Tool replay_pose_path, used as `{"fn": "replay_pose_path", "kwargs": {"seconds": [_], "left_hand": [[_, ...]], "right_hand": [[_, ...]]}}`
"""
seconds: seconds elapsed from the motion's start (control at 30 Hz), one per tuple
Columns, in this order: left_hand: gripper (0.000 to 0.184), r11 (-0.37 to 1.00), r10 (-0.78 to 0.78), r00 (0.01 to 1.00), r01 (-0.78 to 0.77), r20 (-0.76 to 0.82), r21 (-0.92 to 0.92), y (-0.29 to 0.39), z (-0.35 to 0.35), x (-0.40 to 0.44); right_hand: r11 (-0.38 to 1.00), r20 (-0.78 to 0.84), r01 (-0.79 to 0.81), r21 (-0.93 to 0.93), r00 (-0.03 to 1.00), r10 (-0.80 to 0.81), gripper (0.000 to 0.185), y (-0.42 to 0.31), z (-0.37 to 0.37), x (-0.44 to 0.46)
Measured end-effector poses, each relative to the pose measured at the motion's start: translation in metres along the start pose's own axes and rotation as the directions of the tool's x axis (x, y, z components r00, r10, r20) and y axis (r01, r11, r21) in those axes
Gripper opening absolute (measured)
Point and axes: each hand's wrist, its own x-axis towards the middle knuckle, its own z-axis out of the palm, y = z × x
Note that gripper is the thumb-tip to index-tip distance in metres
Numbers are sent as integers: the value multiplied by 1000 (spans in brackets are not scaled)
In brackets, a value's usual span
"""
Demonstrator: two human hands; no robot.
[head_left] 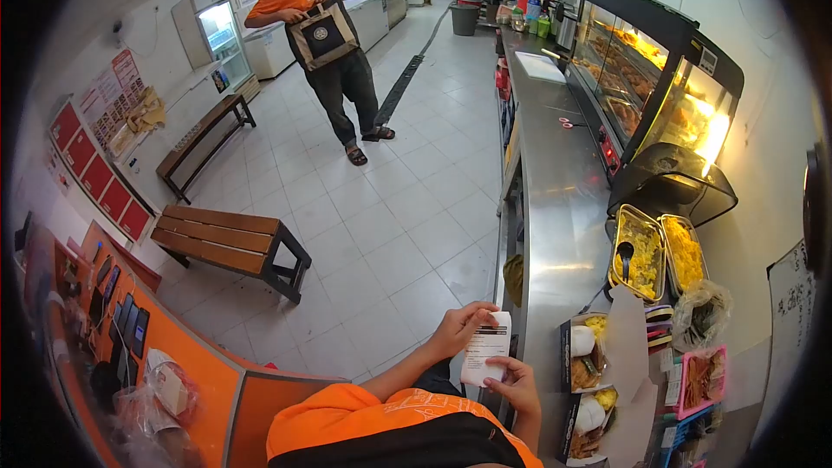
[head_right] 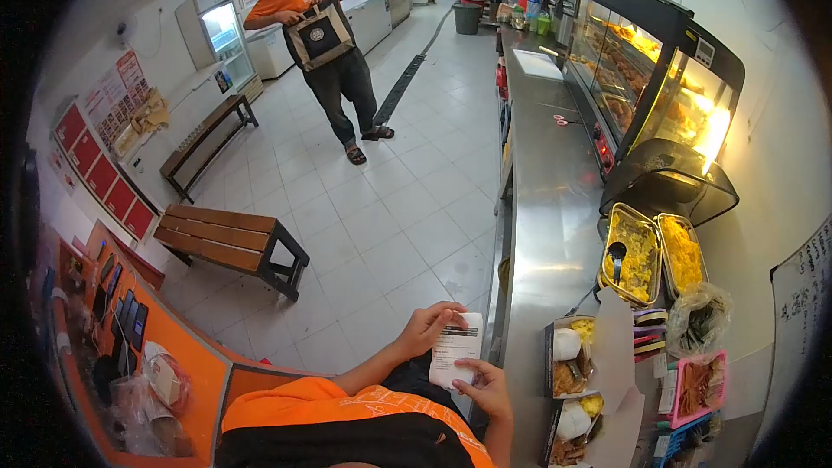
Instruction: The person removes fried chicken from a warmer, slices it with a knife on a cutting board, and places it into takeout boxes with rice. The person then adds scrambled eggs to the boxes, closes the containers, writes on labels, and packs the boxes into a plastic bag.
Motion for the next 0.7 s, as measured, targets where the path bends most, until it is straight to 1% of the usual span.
{"fn": "replay_pose_path", "kwargs": {"seconds": [0.2, 0.3, 0.4, 0.5, 0.6, 0.7], "left_hand": [[34, 1000, -17, 1000, 16, 19, 21, -3, 3, 1], [33, 999, 1, 1000, 0, 16, -51, -8, 7, 2], [33, 989, -23, 1000, 25, 15, -149, -12, 10, 4], [31, 966, -28, 999, 20, -25, -256, -9, 13, 7], [31, 927, -33, 999, 17, -37, -375, -6, 16, 10], [33, 862, -97, 995, 77, -15, -501, -13, 19, 12]], "right_hand": [[999, 25, 13, 50, 1000, -14, 34, -1, -6, -3], [994, 39, -1, 113, 999, -3, 34, 2, -12, -5], [980, 32, 8, 196, 999, -14, 35, 4, -16, -8], [948, 43, 18, 317, 999, -33, 37, 1, -16, -10], [951, 62, 25, 307, 997, -46, 43, 5, -18, -7], [943, 22, 34, 330, 999, -44, 49, 0, -12, -5]]}}
